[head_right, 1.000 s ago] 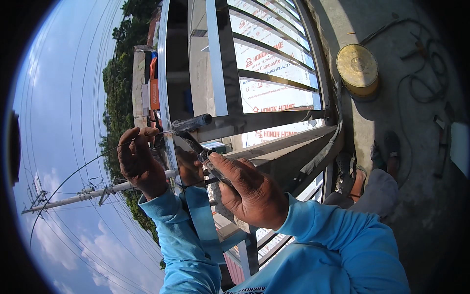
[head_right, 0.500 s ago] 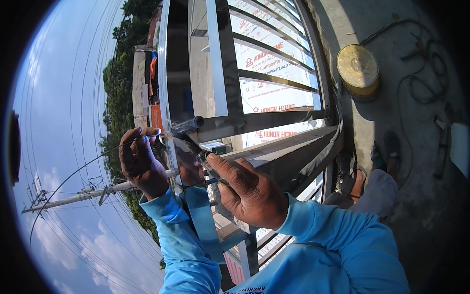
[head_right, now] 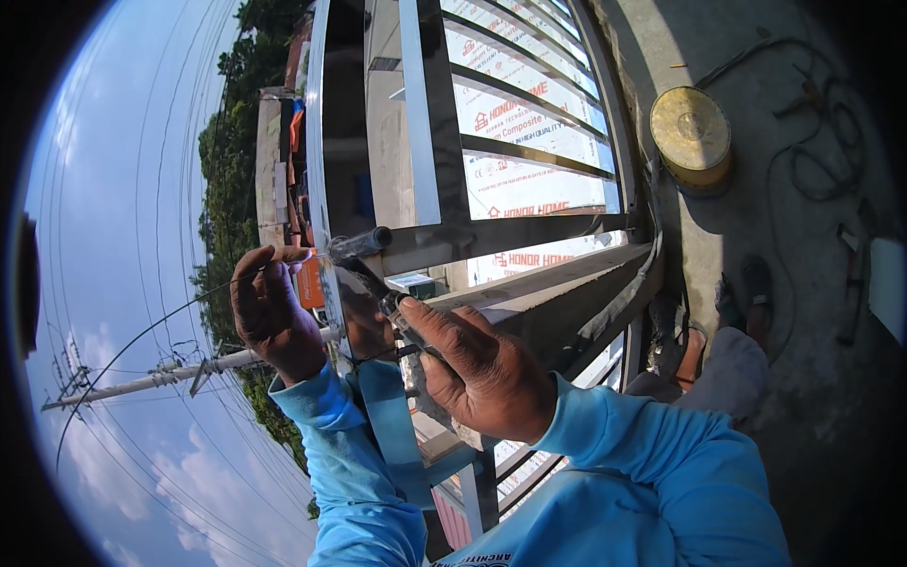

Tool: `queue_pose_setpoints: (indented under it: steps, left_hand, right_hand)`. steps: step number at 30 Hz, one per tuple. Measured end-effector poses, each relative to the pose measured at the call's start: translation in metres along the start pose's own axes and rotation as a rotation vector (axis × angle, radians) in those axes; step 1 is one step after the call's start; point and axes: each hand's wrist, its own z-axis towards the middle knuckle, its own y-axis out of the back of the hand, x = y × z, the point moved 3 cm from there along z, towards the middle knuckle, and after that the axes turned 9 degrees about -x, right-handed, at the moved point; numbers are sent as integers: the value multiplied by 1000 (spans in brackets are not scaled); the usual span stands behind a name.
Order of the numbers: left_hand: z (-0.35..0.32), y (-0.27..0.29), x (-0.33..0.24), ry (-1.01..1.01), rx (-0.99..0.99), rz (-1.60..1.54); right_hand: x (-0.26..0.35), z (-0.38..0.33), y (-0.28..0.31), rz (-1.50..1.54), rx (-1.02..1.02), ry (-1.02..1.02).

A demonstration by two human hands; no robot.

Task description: The person welds a metal railing on a balcony using a welding machine with an electrode holder and a welding rod.

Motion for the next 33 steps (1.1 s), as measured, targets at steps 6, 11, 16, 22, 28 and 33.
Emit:
queue_pose_setpoints:
  steps: [6,11,16,22,28,33]
  left_hand:
    - [-2,0,3,40,11,-71]
    - [-3,-1,5,41,1,-72]
    - [-3,-2,7,5,13,-25]
    - [4,7,-1,-38,-62,-8]
    - [19,32,-21,-83,-217,-126]
    - [5,84,-53,-89,-332,78]
  right_hand:
    - [-3,-3,-1,-29,-25,32]
    - [-5,-4,0,-5,-8,-11]
    - [-5,-2,1,4,1,11]
    - [-2,-6,3,-47,-30,30]
    - [5,-21,19,-135,-86,-9]
    - [17,-44,96,-325,31,-257]
